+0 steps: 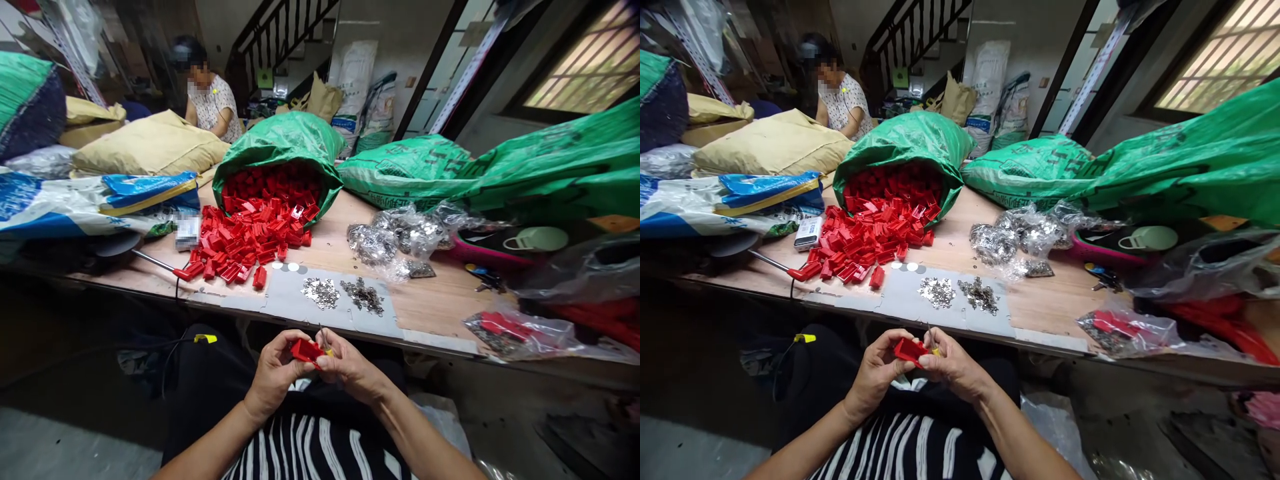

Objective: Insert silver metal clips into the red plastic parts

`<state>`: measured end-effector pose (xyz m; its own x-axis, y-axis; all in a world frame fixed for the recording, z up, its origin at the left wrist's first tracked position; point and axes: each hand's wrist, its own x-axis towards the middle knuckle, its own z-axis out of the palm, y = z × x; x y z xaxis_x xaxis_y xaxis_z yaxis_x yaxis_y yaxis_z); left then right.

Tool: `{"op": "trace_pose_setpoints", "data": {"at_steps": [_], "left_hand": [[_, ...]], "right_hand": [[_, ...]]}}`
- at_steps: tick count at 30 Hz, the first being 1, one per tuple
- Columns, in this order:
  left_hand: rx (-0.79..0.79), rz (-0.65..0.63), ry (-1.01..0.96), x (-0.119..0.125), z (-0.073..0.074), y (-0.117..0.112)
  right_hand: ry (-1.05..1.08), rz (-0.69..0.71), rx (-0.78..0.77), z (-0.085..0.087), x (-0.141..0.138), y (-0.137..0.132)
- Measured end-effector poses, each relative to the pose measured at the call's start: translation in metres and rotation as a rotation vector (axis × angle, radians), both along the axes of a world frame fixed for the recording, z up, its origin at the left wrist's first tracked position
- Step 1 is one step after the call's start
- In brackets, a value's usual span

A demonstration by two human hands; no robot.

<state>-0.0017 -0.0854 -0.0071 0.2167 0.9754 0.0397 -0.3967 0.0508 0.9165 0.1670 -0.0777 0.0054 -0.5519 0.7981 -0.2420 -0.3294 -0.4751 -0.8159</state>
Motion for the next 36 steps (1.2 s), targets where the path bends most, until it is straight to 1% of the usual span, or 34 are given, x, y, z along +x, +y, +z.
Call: {"op": "trace_pose_setpoints", "data": {"at_steps": [3,5,6,8,9,12,13,14,16,19,23,28,32,36], "left_hand": [[-0.130,0.014,-0.153,0.003,0.000,0.003],[-0.199,0.032,-0.228,0.005,0.001,0.006],[-0.217,0.049,-0.250,0.005,0.001,0.007],[-0.222,0.097,-0.251,0.004,0.001,0.009],[-0.217,0.121,-0.233,0.003,0.000,0.010],[-0.191,0.176,-0.141,-0.001,-0.003,0.011],[-0.182,0.189,-0.108,-0.002,-0.004,0.011],[-0.174,0.198,-0.078,-0.002,-0.005,0.011],[-0.157,0.201,-0.029,-0.002,-0.005,0.011],[-0.137,0.189,0.019,-0.001,-0.003,0.011],[-0.131,0.190,0.047,-0.002,0.000,0.009],[-0.121,0.211,0.061,-0.003,0.001,0.010],[-0.122,0.215,0.050,-0.003,0.000,0.012],[-0.113,0.192,0.031,-0.002,0.004,0.017]], "right_hand": [[0.006,-0.040,-0.035,-0.001,-0.008,-0.001],[-0.069,-0.049,-0.024,0.000,-0.009,0.002],[-0.144,-0.055,0.008,0.001,-0.007,0.005],[-0.379,-0.099,0.156,0.004,0.002,0.014],[-0.538,-0.148,0.266,0.006,0.009,0.020],[-1.034,-0.305,0.668,0.008,0.034,0.038],[-1.157,-0.339,0.758,0.008,0.041,0.044],[-1.240,-0.340,0.817,0.007,0.046,0.049],[-1.342,-0.316,0.881,0.003,0.051,0.056],[-1.405,-0.285,0.923,0.000,0.047,0.063],[-1.462,-0.244,0.952,0.001,0.037,0.069],[-1.452,-0.222,0.953,0.002,0.035,0.072],[-1.369,-0.304,0.932,0.003,0.040,0.073],[-1.258,-0.400,0.854,0.009,0.044,0.072]]}}
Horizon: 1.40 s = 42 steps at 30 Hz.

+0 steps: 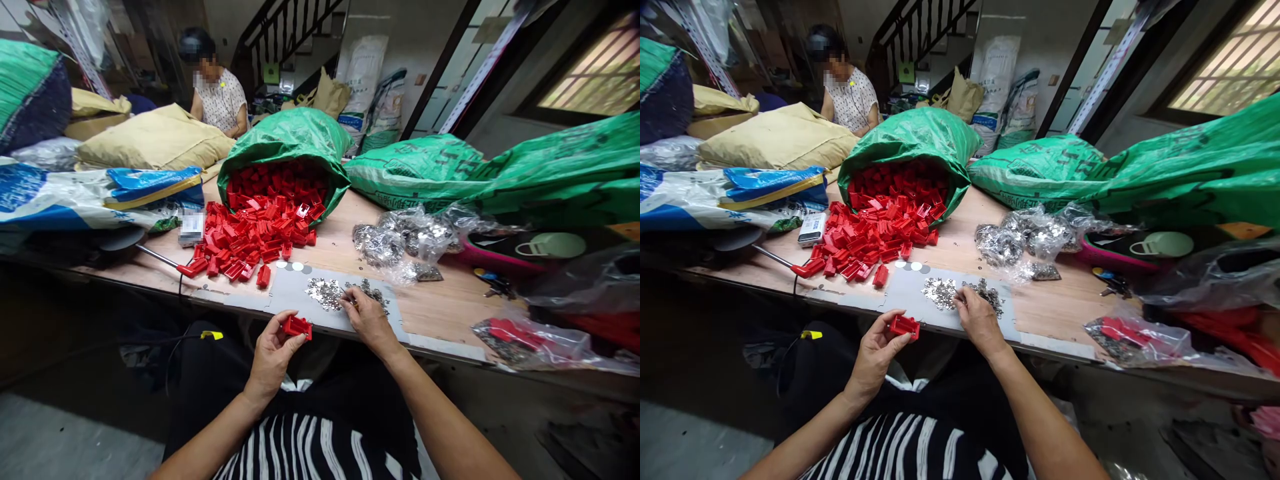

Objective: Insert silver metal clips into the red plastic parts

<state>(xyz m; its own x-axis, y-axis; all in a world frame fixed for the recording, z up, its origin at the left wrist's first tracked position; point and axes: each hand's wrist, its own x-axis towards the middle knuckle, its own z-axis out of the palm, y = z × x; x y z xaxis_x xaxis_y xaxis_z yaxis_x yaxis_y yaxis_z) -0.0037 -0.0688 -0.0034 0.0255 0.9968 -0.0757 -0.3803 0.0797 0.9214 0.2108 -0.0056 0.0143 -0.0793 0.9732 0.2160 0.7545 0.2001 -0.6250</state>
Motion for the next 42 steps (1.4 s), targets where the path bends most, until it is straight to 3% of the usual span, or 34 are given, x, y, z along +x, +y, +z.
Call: {"op": "trace_pose_setpoints", "data": {"at_steps": [3,7,12,18,27,35,42], "left_hand": [[0.017,-0.012,0.009,0.000,0.005,0.003],[0.056,-0.026,0.041,0.000,0.007,0.006],[0.075,-0.048,0.028,0.001,0.008,0.004],[0.061,-0.139,0.029,0.001,0.010,0.001],[0.049,-0.126,0.026,0.003,0.010,0.001],[-0.034,-0.131,-0.186,0.004,0.008,0.002],[-0.016,-0.182,-0.131,0.007,0.007,0.002]], "right_hand": [[0.226,0.029,-0.088,0.006,-0.004,-0.005],[0.624,0.207,-0.385,0.011,-0.021,-0.021],[0.778,0.290,-0.577,0.014,-0.039,-0.035],[0.794,0.262,-0.612,0.012,-0.045,-0.037],[0.791,0.171,-0.543,0.006,-0.051,-0.042],[0.841,0.226,-0.599,0.009,-0.047,-0.045],[0.872,0.248,-0.627,0.004,-0.047,-0.045]]}}
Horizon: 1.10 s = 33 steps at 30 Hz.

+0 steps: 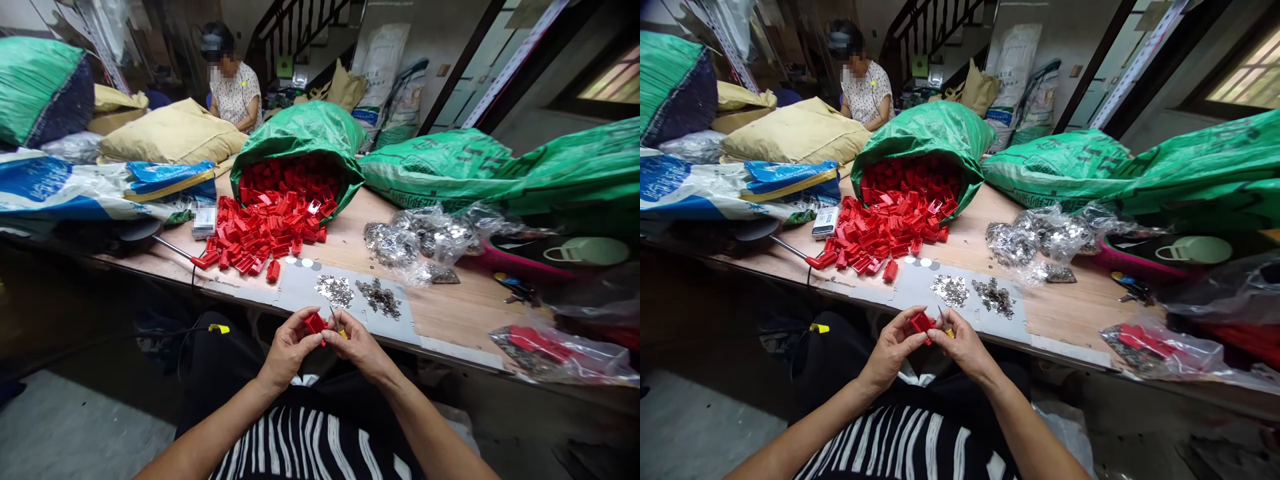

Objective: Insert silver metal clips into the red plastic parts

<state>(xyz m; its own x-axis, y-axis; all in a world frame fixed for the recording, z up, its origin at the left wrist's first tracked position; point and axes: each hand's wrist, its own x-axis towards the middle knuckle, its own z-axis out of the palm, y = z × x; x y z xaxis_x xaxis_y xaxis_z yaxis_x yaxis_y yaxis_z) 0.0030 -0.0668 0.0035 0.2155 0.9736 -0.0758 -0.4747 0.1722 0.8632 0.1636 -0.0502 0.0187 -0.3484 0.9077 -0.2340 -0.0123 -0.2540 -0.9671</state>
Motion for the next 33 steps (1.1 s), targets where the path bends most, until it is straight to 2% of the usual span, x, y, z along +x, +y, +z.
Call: {"op": "trace_pose_setpoints", "data": {"at_steps": [4,10,16,21,24,29,33], "left_hand": [[0.038,-0.001,-0.009,-0.003,-0.001,0.005],[0.117,0.075,0.014,-0.006,0.000,0.008],[0.198,0.122,0.144,-0.004,-0.004,0.005],[0.236,0.162,0.325,-0.006,-0.011,0.008],[0.293,0.186,0.441,-0.010,-0.013,0.016],[0.388,0.203,0.671,-0.020,-0.013,0.032],[0.455,0.201,0.793,-0.023,-0.013,0.038]], "right_hand": [[0.021,0.034,-0.006,0.002,0.001,0.006],[0.073,0.072,-0.011,0.007,0.000,0.012],[0.046,0.064,0.005,0.009,-0.002,0.012],[0.001,0.071,0.034,0.008,-0.004,0.016],[-0.167,0.034,0.167,0.003,0.000,0.021],[-0.555,-0.012,0.520,-0.004,0.008,0.025],[-0.658,-0.002,0.564,-0.003,0.007,0.024]]}}
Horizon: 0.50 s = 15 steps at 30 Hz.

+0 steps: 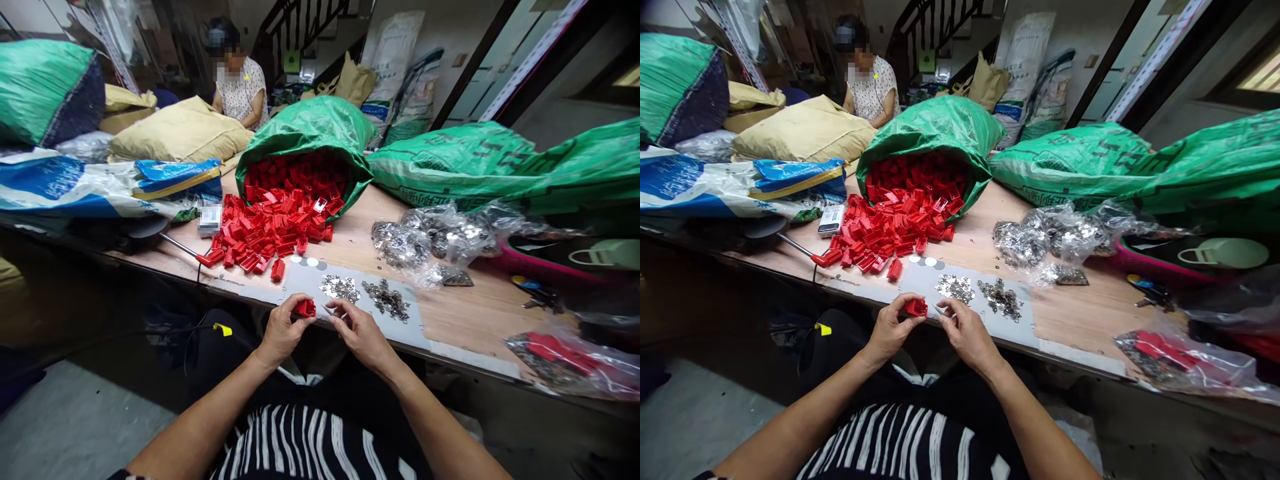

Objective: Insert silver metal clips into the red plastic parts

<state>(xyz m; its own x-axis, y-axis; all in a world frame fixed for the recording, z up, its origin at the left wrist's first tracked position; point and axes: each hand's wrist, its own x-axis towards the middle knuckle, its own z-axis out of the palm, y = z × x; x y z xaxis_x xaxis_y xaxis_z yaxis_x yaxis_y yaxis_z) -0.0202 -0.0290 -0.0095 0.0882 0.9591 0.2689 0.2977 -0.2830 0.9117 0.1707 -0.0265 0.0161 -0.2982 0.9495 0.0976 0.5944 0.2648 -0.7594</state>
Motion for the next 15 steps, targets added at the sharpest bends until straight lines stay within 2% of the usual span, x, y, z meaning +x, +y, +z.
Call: {"op": "trace_pose_setpoints", "data": {"at_steps": [9,15], "left_hand": [[0.015,-0.031,0.072,0.001,-0.001,0.003],[0.037,-0.117,0.142,-0.001,-0.001,0.013]], "right_hand": [[-0.036,0.016,0.010,0.002,-0.002,0.002],[-0.107,0.055,0.105,-0.002,-0.001,0.005]]}}
